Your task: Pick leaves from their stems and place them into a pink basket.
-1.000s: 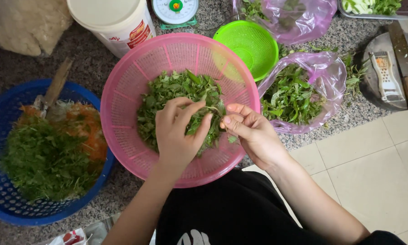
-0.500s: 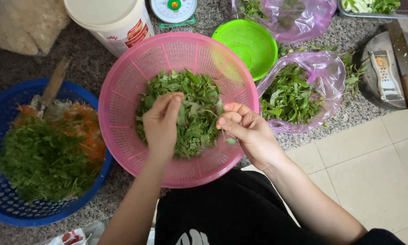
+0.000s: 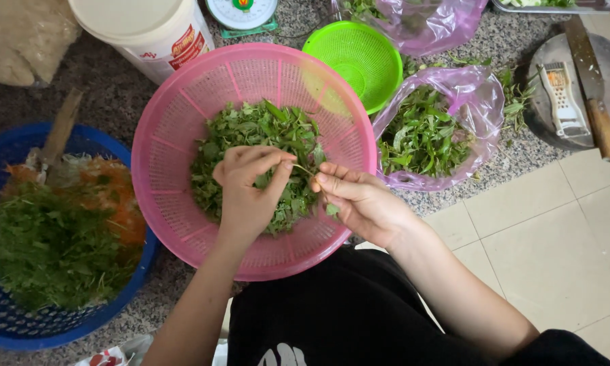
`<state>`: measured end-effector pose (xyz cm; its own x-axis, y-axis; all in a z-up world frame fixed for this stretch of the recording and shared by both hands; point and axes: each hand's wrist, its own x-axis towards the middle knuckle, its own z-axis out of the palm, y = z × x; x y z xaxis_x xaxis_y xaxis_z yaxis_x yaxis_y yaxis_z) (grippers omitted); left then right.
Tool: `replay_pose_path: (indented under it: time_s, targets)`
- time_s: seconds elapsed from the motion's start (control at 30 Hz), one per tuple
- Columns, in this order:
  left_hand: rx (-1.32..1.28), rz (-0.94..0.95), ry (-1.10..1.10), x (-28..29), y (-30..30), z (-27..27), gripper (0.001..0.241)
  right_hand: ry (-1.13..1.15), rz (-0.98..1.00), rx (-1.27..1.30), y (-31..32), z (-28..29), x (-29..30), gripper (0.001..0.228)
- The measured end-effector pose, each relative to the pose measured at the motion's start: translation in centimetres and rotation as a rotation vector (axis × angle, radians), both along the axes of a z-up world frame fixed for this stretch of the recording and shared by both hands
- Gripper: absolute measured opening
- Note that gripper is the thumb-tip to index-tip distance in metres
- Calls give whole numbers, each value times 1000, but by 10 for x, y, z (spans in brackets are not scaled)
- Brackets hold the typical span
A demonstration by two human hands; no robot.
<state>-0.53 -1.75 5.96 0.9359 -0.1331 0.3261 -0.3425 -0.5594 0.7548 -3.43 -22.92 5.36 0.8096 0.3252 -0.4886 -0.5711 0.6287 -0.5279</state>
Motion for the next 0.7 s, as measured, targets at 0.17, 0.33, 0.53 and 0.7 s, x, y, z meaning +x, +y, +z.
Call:
replay_pose_path:
  time_s: [0.17, 0.33, 0.53, 0.7]
  targets:
    - [184, 171, -60, 7, 14, -4, 20, 40, -33, -15, 0, -4, 1, 25]
    - [-54, -91, 33, -13, 6, -9, 39, -42, -137, 9, -2, -26, 2, 24]
    - [-72, -127, 109, -38, -23, 5, 22, -80, -243, -44, 13, -27, 4, 25]
    - [-96, 30, 92, -30, -15, -4, 10, -213, -342, -142, -1, -31, 5, 24]
